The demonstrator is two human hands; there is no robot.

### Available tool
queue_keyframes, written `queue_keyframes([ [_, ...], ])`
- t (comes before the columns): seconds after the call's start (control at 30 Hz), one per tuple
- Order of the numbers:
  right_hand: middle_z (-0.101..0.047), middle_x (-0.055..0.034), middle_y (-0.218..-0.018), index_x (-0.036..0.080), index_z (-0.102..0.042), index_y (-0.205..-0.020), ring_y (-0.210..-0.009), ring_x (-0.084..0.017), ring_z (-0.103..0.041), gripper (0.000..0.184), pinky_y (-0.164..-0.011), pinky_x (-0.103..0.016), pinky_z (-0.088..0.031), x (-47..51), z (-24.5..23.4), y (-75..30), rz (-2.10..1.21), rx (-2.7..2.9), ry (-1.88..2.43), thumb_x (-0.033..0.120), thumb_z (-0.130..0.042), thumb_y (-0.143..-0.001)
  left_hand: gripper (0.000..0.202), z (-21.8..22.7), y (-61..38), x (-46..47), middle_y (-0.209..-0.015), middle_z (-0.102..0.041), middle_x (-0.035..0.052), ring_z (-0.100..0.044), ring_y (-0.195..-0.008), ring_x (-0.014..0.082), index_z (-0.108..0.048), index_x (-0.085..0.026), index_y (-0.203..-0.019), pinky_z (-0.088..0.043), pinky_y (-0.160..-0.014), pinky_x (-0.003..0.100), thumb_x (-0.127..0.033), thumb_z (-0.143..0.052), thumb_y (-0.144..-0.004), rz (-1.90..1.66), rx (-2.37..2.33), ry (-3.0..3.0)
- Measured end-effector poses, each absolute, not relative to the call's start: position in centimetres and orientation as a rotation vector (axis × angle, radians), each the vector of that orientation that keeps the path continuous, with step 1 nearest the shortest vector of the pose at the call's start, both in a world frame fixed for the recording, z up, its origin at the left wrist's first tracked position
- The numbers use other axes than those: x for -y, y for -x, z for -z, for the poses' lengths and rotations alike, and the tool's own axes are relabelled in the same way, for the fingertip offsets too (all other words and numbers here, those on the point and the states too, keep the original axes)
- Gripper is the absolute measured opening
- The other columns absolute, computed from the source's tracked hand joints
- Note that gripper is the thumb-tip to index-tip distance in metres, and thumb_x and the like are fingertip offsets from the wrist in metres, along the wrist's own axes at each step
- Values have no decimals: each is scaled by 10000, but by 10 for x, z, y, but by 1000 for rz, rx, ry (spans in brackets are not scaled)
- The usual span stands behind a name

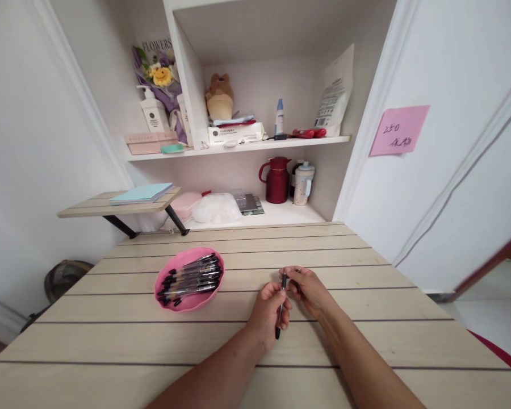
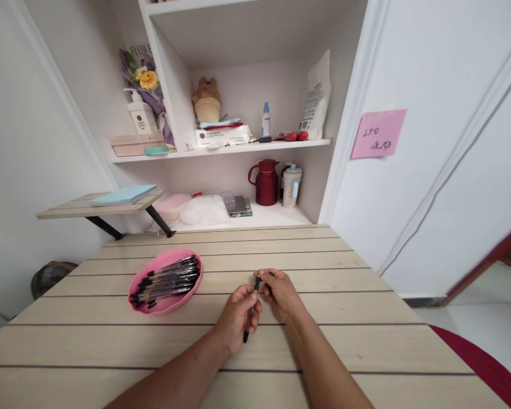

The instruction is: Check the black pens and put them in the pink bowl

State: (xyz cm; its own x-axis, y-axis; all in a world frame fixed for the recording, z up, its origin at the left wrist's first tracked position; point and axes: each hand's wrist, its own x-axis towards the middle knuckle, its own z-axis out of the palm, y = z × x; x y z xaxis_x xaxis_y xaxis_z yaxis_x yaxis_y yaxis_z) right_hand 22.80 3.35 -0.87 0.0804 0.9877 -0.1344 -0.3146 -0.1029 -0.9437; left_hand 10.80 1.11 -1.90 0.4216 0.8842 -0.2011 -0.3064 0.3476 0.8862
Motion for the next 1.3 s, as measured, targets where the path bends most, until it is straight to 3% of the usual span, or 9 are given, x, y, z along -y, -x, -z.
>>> queue_keyframes([
  [0.2,-453,49,-386,153,-544,-614,-339,-35,-298,315,-345,-179,-158,-33,10,-228,-1355,830,1119,435,-685,-598,293,19,-108,-11,-576,-504,-63,-367,-319,20,-432,-193,-822,-202,-323,153,-391,-589,-672,-885,-783,-882],
  [0.43,-479,39,-410,123,-616,-762,-362,-41,-327,336,-355,-179,-178,-33,9,-228,-1366,828,1056,420,-671,-615,259,19,-106,-13,-569,-500,-57,-384,-317,29,-442,-188,-847,-216,-318,156,-372,-549,-699,-851,-761,-883],
  [0.6,-494,36,-412,154,-534,-609,-336,-32,-312,318,-339,-179,-165,-32,10,-226,-1353,827,1111,438,-678,-608,254,20,-107,-13,-566,-505,-59,-381,-312,30,-439,-191,-827,-218,-319,159,-371,-557,-694,-861,-769,-881],
  [0.7,-480,39,-402,145,-565,-635,-340,-39,-324,308,-337,-182,-186,-34,12,-226,-1334,820,1114,417,-700,-583,285,19,-107,-14,-566,-507,-61,-383,-314,31,-448,-189,-834,-222,-321,159,-387,-577,-674,-845,-754,-875],
  [0.93,-633,-30,-750,176,-591,-750,-379,-34,-346,278,-347,-209,-288,-37,10,-233,-1231,626,971,377,-692,-587,320,18,-106,-12,-613,-525,-36,-446,-385,54,-516,-172,-881,-280,-352,170,-367,-618,-650,-846,-747,-830],
  [1.13,-555,25,-504,185,-504,-610,-341,-47,-334,289,-328,-200,-201,-31,4,-229,-1143,818,1232,392,-700,-561,327,17,-106,-19,-696,-564,-3,-548,-629,98,-563,-160,-831,-433,-643,247,-270,-723,-568,-1071,-625,-578],
  [1.3,-468,62,-400,193,-485,-544,-370,-78,-393,209,-389,-212,-284,-19,5,-214,-1032,1227,1354,297,-664,-574,356,20,-101,-27,-737,-592,8,-550,-660,95,-583,-166,-886,-413,-660,229,-253,-735,-576,-1118,-612,-495],
])
